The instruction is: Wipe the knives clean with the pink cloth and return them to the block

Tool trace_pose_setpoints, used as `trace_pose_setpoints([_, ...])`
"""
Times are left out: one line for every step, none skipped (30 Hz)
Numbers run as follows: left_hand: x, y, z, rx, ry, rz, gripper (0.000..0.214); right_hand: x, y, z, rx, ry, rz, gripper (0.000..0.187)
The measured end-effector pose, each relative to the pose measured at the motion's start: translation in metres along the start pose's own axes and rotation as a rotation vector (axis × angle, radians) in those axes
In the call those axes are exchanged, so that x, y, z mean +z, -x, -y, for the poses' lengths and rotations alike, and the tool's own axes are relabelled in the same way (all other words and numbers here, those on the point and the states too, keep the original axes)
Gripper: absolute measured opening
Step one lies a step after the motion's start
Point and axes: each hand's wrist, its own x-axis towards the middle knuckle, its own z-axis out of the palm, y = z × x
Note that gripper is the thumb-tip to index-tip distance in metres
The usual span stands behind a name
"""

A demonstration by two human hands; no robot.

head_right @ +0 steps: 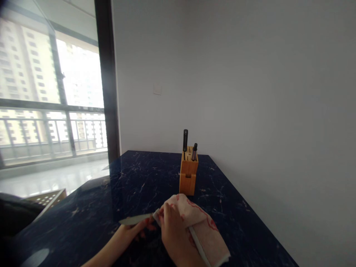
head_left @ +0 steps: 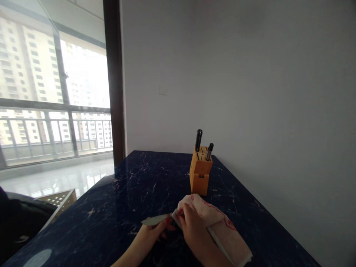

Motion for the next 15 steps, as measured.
trace_pose_setpoints([0.0,0.0,0.0,0.004,-0.004,0.005,0.047,0.0,0.002,0.002,-0.029,-0.011,0.014,0.018])
trace_pose_setpoints([-0.001,0.0,0.0,0.007,-0.003,0.007,0.046,0.0,0.003,0.004,-0.054,-0.012,0.026,0.017])
trace_pose_setpoints([-0.001,0.0,0.0,0.007,0.007,0.005,0.046,0.0,0.004,0.003,-0.068,-0.002,0.033,0.017])
trace_pose_setpoints([-0.002,0.0,-0.001,0.006,0.026,0.003,0.046,-0.001,0.004,0.002,-0.067,0.016,0.034,0.017])
trace_pose_setpoints([-0.004,0.0,-0.002,0.0,0.048,0.003,0.047,-0.002,0.004,-0.001,-0.056,0.036,0.03,0.017])
trace_pose_setpoints([-0.005,0.001,-0.003,-0.006,0.071,0.003,0.048,-0.003,0.003,-0.004,-0.038,0.056,0.027,0.018])
trace_pose_setpoints([-0.006,0.001,-0.004,-0.012,0.091,0.002,0.049,-0.004,0.002,-0.008,-0.018,0.075,0.026,0.018])
trace_pose_setpoints([-0.007,0.001,-0.005,-0.019,0.105,0.002,0.049,-0.005,0.002,-0.01,0.0,0.091,0.025,0.019])
trace_pose_setpoints([-0.008,0.001,-0.005,-0.025,0.112,0.005,0.05,-0.006,0.002,-0.011,0.015,0.103,0.023,0.018])
trace_pose_setpoints([-0.008,0.001,-0.006,-0.029,0.112,0.01,0.05,-0.006,0.002,-0.01,0.023,0.108,0.02,0.018])
trace_pose_setpoints([-0.008,0.001,-0.006,-0.031,0.107,0.014,0.05,-0.006,0.003,-0.007,0.023,0.106,0.02,0.017])
trace_pose_setpoints([-0.007,0.001,-0.006,-0.031,0.098,0.018,0.049,-0.005,0.004,-0.004,0.012,0.099,0.022,0.017])
trace_pose_setpoints([-0.007,0.001,-0.005,-0.031,0.089,0.024,0.049,-0.004,0.005,0.0,-0.007,0.089,0.026,0.018])
trace_pose_setpoints([-0.006,0.001,-0.005,-0.029,0.084,0.028,0.049,-0.003,0.006,0.003,-0.029,0.084,0.034,0.019])
trace_pose_setpoints([-0.006,0.0,-0.005,-0.026,0.086,0.027,0.049,-0.002,0.007,0.005,-0.044,0.088,0.036,0.02])
